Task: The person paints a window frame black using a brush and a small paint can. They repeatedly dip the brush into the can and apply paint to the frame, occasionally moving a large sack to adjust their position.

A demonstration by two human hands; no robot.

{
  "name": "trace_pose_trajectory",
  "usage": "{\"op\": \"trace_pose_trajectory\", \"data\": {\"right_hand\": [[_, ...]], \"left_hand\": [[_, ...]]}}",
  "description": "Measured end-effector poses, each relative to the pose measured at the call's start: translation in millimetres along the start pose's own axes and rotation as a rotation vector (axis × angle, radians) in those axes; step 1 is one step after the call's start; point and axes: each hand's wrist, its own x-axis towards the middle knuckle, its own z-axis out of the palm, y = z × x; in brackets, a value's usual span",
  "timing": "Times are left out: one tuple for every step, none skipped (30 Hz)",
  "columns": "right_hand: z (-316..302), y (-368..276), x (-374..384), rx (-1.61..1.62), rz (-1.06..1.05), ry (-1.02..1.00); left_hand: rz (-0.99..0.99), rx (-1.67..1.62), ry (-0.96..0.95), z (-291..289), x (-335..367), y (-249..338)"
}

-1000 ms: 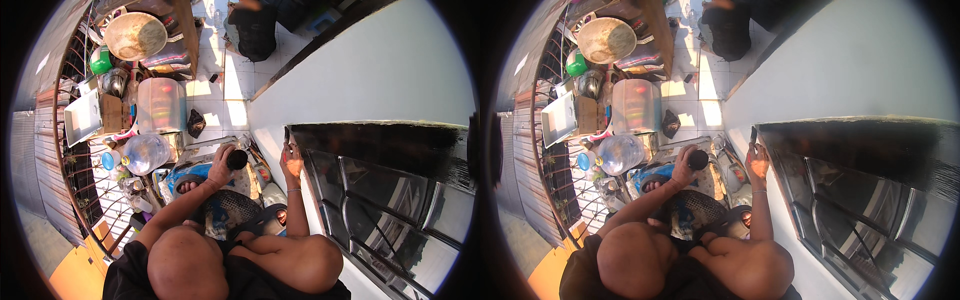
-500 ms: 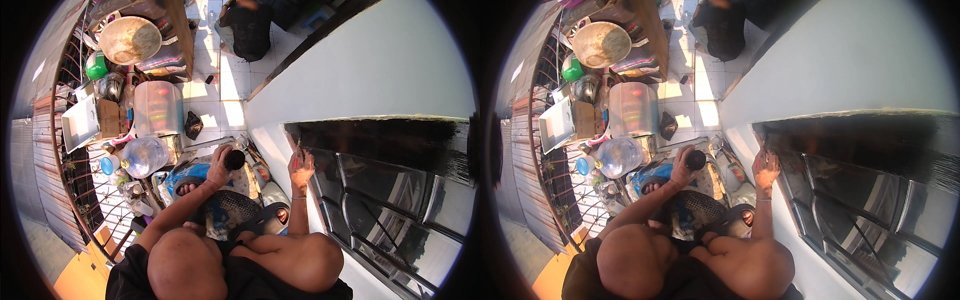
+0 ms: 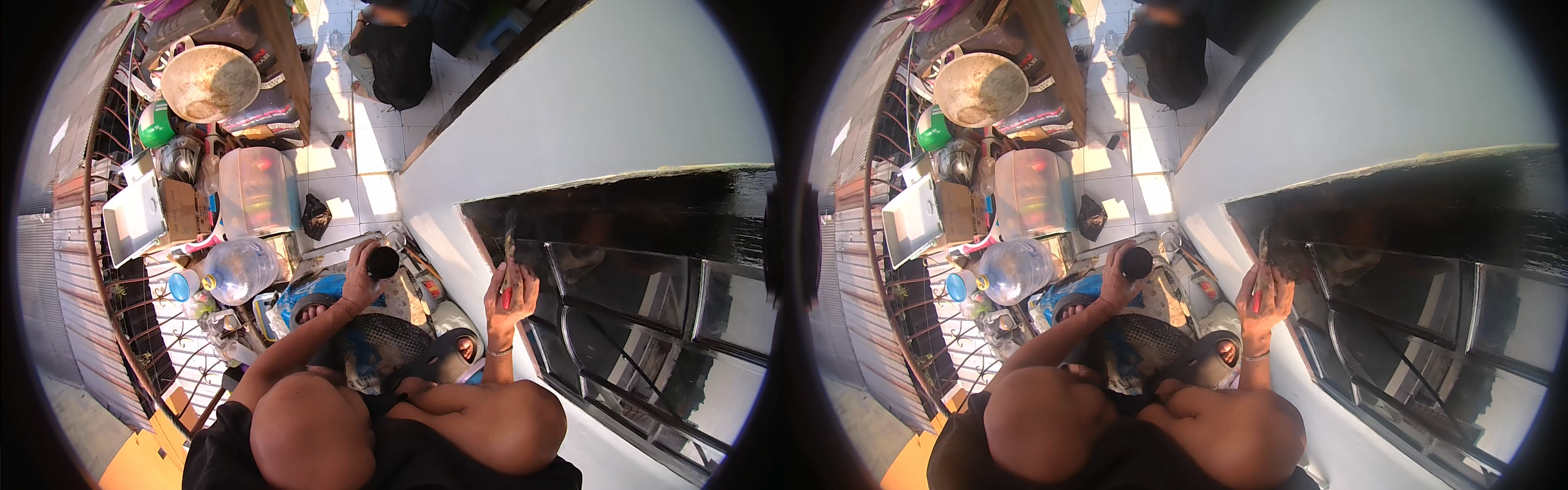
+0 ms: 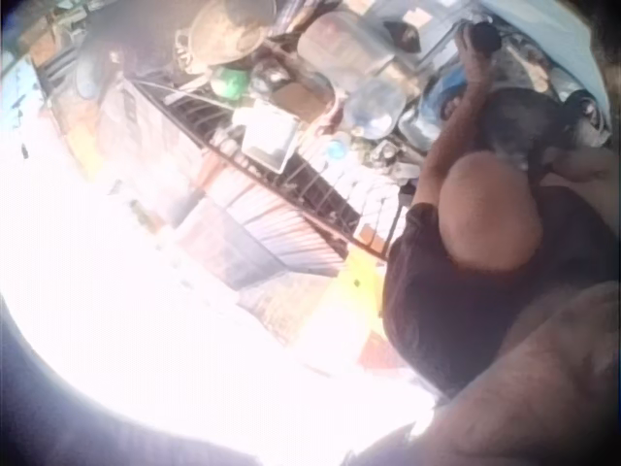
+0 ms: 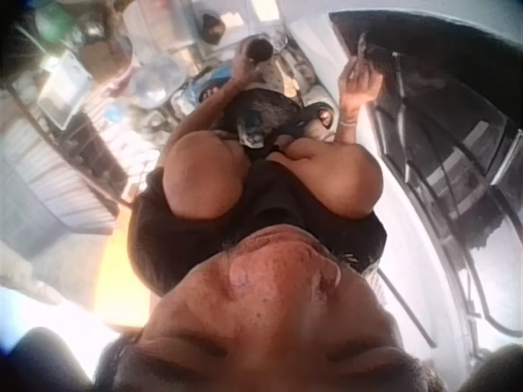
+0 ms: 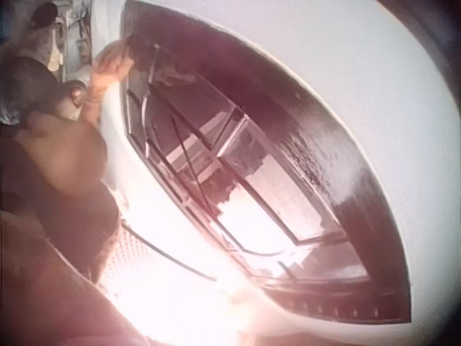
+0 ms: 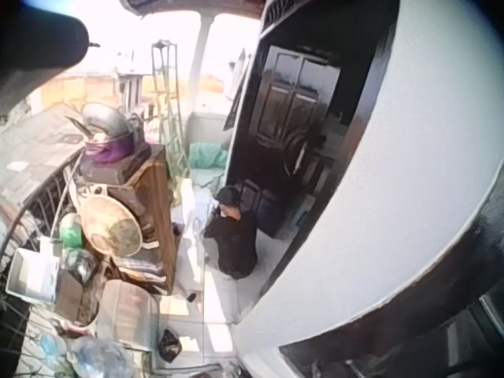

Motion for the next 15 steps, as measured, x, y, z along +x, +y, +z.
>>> {"op": "trace_pose_trajectory", "data": {"right_hand": [[-15.1,-16.1,5.2,0.162,0.132,-0.094],[-21.2,-29.4,10.9,0.352,0.217,-0.160],[-27.3,-41.3,16.1,0.543,0.301,-0.227],[-33.2,-52.4,24.6,0.607,0.294,-0.307],[-34.0,-57.0,24.4,0.652,0.256,-0.344],[-35.0,-60.2,25.1,0.701,0.246,-0.368],[-36.0,-63.2,26.1,0.750,0.236,-0.392],[-36.9,-65.7,27.5,0.761,0.225,-0.412],[-37.8,-66.6,29.7,0.768,0.212,-0.433],[-39.5,-67.7,31.5,0.775,0.198,-0.454],[-41.7,-69.0,32.5,0.757,0.189,-0.469],[-41.1,-69.1,32.2,0.743,0.179,-0.488],[-40.3,-69.4,31.7,0.729,0.170,-0.508],[-38.5,-69.8,30.8,0.721,0.166,-0.510],[-37.9,-70.8,31.3,0.711,0.163,-0.508]], "left_hand": [[-0.010,-0.045,-0.009,2.0,1.0,-0.8],[-0.021,-0.089,-0.017,5.6,2.3,-0.7],[-0.034,-0.132,-0.026,7.4,2.9,1.8],[-0.024,-0.140,-0.035,7.2,3.2,3.4],[-0.018,-0.152,-0.037,7.2,3.3,5.4],[-0.008,-0.169,-0.040,8.5,5.3,9.6],[0.002,-0.187,-0.042,8.9,7.1,13.6],[0.008,-0.210,-0.060,7.6,8.2,17.1],[0.035,-0.195,-0.053,5.0,11.5,24.9],[0.061,-0.180,-0.046,1.0,14.9,33.9],[0.089,-0.165,-0.038,-1.8,17.7,40.3],[0.085,-0.186,-0.062,-1.4,19.0,41.0],[0.082,-0.208,-0.087,-1.5,20.2,41.6],[0.078,-0.229,-0.114,-2.1,21.3,41.8],[0.098,-0.211,-0.103,-2.7,22.2,43.1]]}}
